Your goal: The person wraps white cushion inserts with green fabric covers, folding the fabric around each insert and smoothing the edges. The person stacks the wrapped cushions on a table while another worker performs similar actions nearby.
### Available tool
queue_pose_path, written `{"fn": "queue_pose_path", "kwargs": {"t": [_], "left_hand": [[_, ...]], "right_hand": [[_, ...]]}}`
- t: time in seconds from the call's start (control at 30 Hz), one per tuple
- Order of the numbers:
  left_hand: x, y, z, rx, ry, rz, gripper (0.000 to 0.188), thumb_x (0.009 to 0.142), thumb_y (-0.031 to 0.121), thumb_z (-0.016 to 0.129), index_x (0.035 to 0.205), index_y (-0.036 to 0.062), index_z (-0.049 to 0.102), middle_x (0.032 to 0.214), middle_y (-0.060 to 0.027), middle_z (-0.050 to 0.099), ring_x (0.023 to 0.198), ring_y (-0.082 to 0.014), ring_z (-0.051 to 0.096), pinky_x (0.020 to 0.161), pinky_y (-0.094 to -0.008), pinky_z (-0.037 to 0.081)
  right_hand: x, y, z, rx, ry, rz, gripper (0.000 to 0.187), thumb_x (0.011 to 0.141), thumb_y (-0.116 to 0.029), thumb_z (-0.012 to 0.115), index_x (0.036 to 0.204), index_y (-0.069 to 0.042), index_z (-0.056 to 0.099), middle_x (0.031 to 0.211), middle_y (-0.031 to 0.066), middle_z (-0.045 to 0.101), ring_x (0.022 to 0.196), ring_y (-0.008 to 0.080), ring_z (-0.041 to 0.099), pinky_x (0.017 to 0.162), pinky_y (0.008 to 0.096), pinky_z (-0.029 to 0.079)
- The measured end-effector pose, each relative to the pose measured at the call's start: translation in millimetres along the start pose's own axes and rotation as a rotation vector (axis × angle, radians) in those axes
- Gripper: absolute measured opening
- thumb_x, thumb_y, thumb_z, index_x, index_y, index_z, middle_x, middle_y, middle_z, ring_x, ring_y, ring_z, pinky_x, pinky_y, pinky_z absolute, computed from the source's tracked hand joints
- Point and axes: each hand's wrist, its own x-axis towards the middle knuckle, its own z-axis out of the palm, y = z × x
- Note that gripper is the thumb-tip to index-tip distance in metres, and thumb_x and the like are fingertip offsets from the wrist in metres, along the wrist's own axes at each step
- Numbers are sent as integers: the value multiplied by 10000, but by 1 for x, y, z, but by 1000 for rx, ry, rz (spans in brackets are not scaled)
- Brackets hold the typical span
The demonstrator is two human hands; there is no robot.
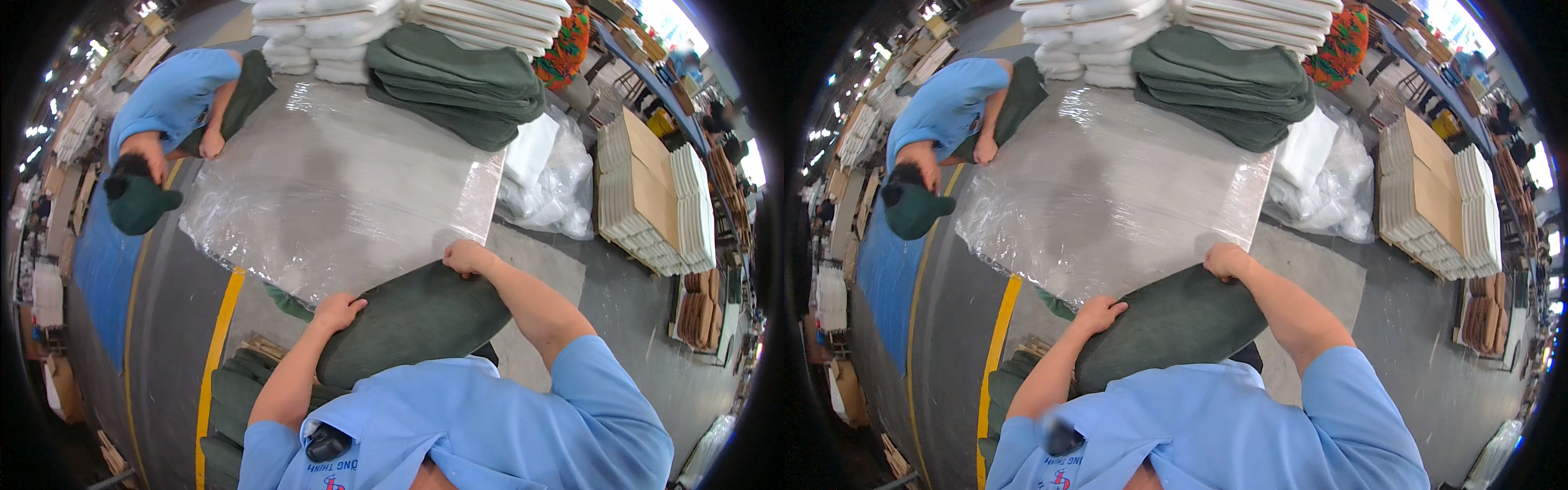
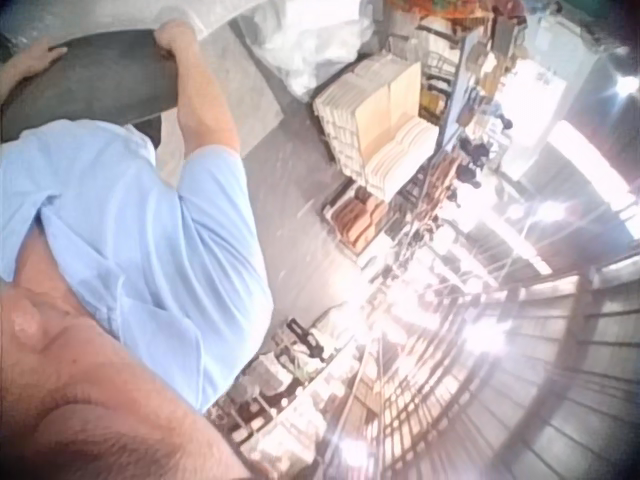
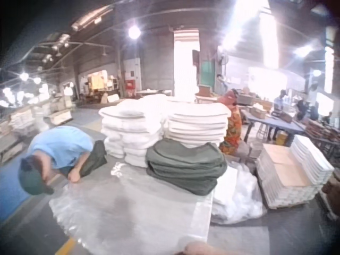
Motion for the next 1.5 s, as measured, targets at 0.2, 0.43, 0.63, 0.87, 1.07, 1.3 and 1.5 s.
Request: {"fn": "queue_pose_path", "kwargs": {"t": [0.2,0.43,0.63,0.87,1.07,1.3,1.5], "left_hand": [[-1,15,7,132,155,-49,482,1075,447,526,967,33,747,990,-228,744,981,-438,706,856,-557,532],[5,9,29,225,394,26,405,1067,387,562,925,42,720,871,-191,731,863,-439,702,781,-583,518],[13,12,20,233,273,-3,389,1055,383,595,928,32,705,904,-199,738,895,-439,701,794,-552,528],[-48,-24,-23,-615,433,-166,439,1070,354,618,1340,9,634,1248,-187,715,1111,-308,693,958,-425,533],[-156,13,-8,-390,134,-331,1015,928,507,760,1624,-59,285,1497,-357,486,1391,-474,514,1167,-483,423],[-126,21,-8,-533,9,-523,1266,767,516,900,1634,-84,200,1486,-362,500,1371,-471,540,1135,-462,457],[-91,13,-4,-512,-20,-631,1210,764,505,906,1590,-104,266,1393,-350,600,1305,-431,612,1109,-442,478]], "right_hand": [[3,13,32,432,349,-19,241,990,-222,608,1036,-41,761,935,189,773,783,353,750,794,472,586],[15,19,62,402,658,-148,214,984,-222,646,1004,-31,738,937,228,740,925,456,698,816,507,547],[20,23,55,417,604,-184,173,975,-188,640,984,-41,730,956,209,745,947,422,701,837,486,549],[-60,62,-8,415,473,-157,720,900,-457,780,1475,-85,559,1397,208,642,1264,362,642,1029,428,539],[-137,71,-3,412,51,107,1116,771,-620,861,1527,65,412,1393,309,604,1296,396,621,1044,434,542],[-101,46,2,251,-107,268,1254,674,-683,905,1460,152,395,1338,312,636,1236,411,663,1020,458,555],[-63,48,4,250,-136,371,1171,690,-687,896,1387,156,478,1301,310,658,1217,410,670,1012,459,556]]}}
